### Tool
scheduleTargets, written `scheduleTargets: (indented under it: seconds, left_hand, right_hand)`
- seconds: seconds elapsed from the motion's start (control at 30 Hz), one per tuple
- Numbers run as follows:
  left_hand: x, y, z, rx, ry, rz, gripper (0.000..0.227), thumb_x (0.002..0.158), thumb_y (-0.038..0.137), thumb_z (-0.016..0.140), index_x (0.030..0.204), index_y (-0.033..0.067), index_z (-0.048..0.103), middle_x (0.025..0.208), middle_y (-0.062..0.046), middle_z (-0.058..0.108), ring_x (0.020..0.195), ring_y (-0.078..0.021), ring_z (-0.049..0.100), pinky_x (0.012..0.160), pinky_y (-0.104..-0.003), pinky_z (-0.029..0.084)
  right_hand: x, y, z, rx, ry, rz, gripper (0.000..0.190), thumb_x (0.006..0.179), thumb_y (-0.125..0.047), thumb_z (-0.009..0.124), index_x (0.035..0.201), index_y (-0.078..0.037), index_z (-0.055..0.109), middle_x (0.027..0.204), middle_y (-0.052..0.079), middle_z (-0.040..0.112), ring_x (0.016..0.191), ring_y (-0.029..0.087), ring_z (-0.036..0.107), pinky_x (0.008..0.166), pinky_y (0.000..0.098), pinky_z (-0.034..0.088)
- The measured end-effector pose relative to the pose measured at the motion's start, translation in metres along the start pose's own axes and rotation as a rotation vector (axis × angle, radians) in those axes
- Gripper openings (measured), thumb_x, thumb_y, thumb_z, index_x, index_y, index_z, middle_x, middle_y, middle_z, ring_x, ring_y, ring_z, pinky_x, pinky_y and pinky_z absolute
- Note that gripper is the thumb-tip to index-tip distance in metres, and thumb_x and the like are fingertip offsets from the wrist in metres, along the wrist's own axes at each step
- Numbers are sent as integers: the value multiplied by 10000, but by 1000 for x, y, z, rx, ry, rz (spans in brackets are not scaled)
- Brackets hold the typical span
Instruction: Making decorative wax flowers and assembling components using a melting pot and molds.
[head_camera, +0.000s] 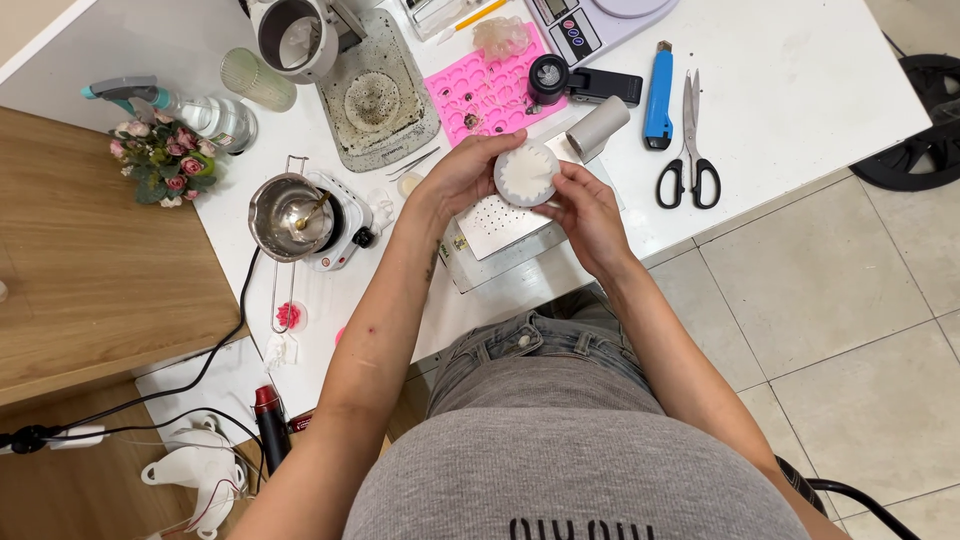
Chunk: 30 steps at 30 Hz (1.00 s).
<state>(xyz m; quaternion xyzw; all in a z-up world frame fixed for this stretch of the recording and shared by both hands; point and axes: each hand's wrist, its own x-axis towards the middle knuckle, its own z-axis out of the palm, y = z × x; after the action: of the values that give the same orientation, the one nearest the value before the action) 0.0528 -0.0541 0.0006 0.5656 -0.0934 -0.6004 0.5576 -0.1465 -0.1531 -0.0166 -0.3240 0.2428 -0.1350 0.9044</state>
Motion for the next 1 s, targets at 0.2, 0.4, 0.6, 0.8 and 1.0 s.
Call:
scheduleTargets:
  seconds: [0.2, 0.4, 0.6, 0.8, 1.0]
  left_hand:
    - [-18, 3, -4, -149, -173, 12, 435, 995, 348, 668, 1222, -24, 669, 1139, -120, 732, 1041, -202, 716, 942, -394, 601]
    - [-22, -6, 13, -255, -177, 26, 513, 948, 384, 676, 1277, -3, 603, 1206, -131, 687, 1106, -237, 686, 1007, -443, 573]
    - [-19, -35, 41, -663, -125, 69, 602, 995, 466, 651, 1339, -15, 537, 1238, -163, 632, 1133, -318, 645, 1070, -503, 537]
    - [-37, -46, 50, -842, -267, 324, 575, 1072, 495, 519, 1401, 24, 533, 1336, -155, 624, 1233, -283, 616, 1106, -458, 498]
    - [-44, -53, 40, -870, -344, 416, 577, 1122, 504, 495, 1444, 26, 533, 1352, -136, 625, 1250, -249, 611, 1119, -439, 495]
  right_hand:
    - [-10, -9, 10, -198, -145, -150, 314, 1088, -183, 521, 1332, 1, 594, 1234, 62, 674, 1130, 156, 651, 1042, 357, 544]
    - [-19, -22, 25, -455, -72, -298, 276, 1088, -159, 577, 1305, 5, 625, 1189, 62, 679, 1088, 142, 636, 985, 322, 531]
    - [-39, -50, 61, -1256, 65, -906, 300, 948, -62, 771, 1224, -5, 669, 1236, 130, 659, 1128, 283, 658, 971, 385, 548]
    - [-47, -58, 80, -1620, -139, -1126, 379, 846, -50, 842, 1190, -25, 683, 1223, 120, 647, 1164, 331, 612, 992, 450, 511]
    - [-50, -60, 91, -1722, -247, -1136, 370, 880, -85, 840, 1215, -38, 689, 1244, 88, 665, 1202, 307, 606, 1048, 464, 441]
